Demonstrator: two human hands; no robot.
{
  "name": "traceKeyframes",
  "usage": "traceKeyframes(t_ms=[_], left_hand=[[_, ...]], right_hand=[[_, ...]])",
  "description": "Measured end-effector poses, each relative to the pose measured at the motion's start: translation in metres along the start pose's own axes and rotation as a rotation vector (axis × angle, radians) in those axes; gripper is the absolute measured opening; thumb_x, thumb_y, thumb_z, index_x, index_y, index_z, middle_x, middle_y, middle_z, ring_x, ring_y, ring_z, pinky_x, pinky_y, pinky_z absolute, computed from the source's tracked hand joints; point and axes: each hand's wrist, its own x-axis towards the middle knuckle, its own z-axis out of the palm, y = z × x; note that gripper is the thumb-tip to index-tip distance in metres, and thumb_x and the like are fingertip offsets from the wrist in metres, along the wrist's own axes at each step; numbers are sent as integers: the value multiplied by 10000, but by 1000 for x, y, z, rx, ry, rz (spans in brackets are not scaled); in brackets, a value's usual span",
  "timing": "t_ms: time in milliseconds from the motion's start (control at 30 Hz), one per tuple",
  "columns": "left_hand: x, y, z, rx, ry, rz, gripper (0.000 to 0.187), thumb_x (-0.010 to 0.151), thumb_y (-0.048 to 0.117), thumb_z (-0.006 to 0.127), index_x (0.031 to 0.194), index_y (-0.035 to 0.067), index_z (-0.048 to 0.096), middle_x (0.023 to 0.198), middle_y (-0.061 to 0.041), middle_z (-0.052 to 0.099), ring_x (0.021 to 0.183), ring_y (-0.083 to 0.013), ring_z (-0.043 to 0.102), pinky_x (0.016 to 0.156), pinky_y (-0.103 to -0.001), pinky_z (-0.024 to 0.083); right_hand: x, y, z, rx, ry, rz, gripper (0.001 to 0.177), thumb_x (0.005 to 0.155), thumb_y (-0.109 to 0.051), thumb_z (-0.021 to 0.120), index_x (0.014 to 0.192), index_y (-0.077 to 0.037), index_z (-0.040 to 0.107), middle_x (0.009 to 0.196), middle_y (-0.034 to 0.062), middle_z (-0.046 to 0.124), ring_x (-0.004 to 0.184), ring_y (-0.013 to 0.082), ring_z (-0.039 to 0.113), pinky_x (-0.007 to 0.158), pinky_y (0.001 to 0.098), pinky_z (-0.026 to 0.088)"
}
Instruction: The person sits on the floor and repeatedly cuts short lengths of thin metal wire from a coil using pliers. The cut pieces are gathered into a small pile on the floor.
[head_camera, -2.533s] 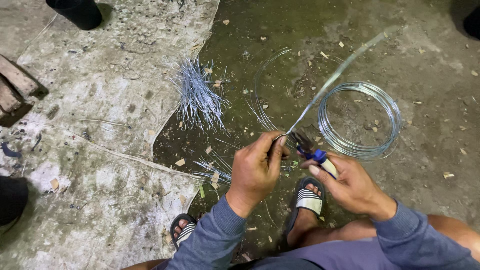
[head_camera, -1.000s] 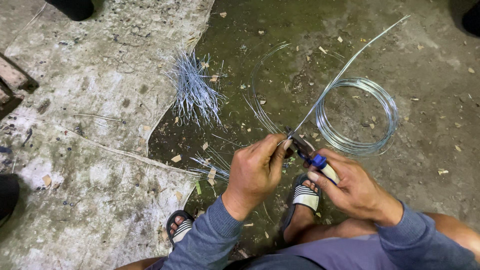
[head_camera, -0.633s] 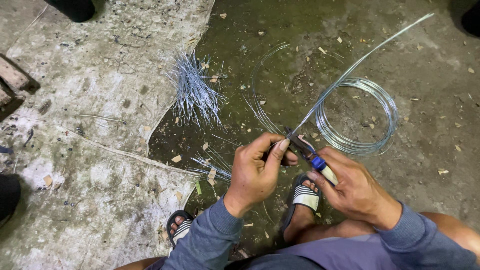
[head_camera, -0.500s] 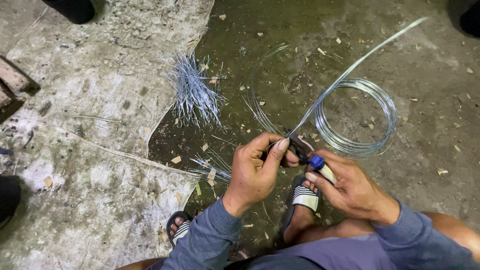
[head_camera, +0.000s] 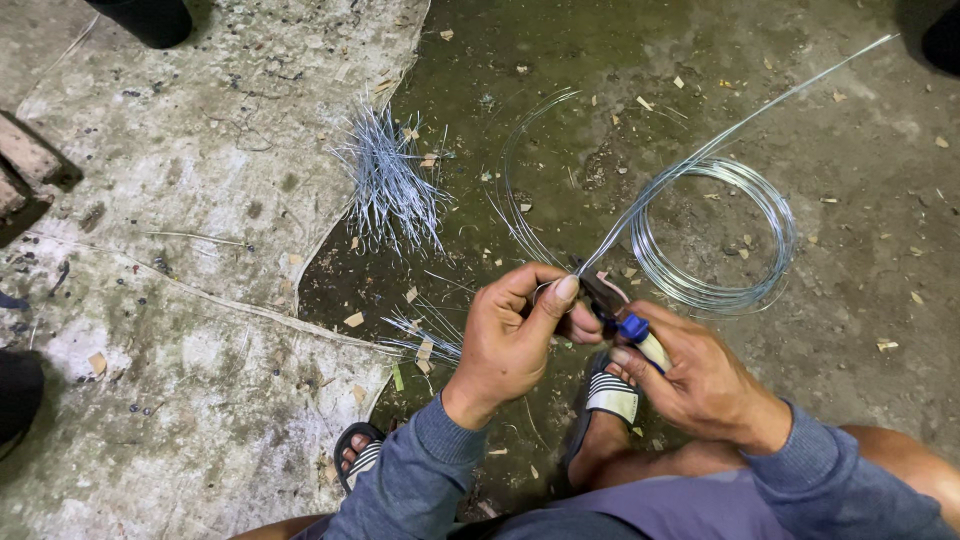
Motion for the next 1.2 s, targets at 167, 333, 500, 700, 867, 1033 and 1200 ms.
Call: traceKeyframes(t_ms=[167,333,500,700,867,1033,1200], left_hand=[[-2,-8,-2,-156,-21,-51,244,1096,207,571,1101,-26,641,855,-94,720,767,-167,728,717,-289,603],[-1,-13,-2,-235,-8,-107,249,1098,215,564,1119,-22,637,858,-93,711,765,-173,721,719,-290,589],[0,-18,-4,-297,-19,-81,243,1105,198,565,1131,-31,644,865,-98,710,765,-174,713,721,-294,584],[2,-33,-10,-475,-47,-166,207,1094,190,579,1142,-4,634,837,-77,697,739,-161,700,705,-291,582],[6,-43,-16,-524,-76,-169,225,1121,206,577,1152,-11,625,874,-76,699,776,-159,704,718,-271,570],[10,-51,-21,-471,-13,-188,292,1091,224,575,1249,-14,636,881,-70,704,785,-160,714,707,-263,574],[19,-65,-26,-389,23,-206,327,1076,215,594,1305,-14,634,915,-85,718,803,-163,713,725,-277,591]], right_hand=[[-1,-3,5,-46,36,65,183,865,-56,694,1038,-19,647,898,111,631,776,276,680,684,366,538],[-1,-3,11,-109,117,40,253,830,-8,683,1081,-15,651,981,119,649,830,289,692,703,366,544],[2,4,14,-48,90,7,281,820,25,668,1098,-5,644,987,121,653,845,283,697,729,361,553],[0,5,13,-188,157,49,255,823,-29,713,1074,-14,668,998,140,665,855,295,705,716,364,557],[4,25,17,-58,117,-32,271,889,-69,670,1147,9,646,1107,148,689,953,309,713,806,394,560],[1,79,45,-128,73,347,208,937,-171,653,1099,-44,677,1017,148,695,886,303,708,789,406,556],[-6,159,93,-369,-281,749,258,974,-330,631,1056,-94,696,983,199,726,860,342,715,789,423,571]])
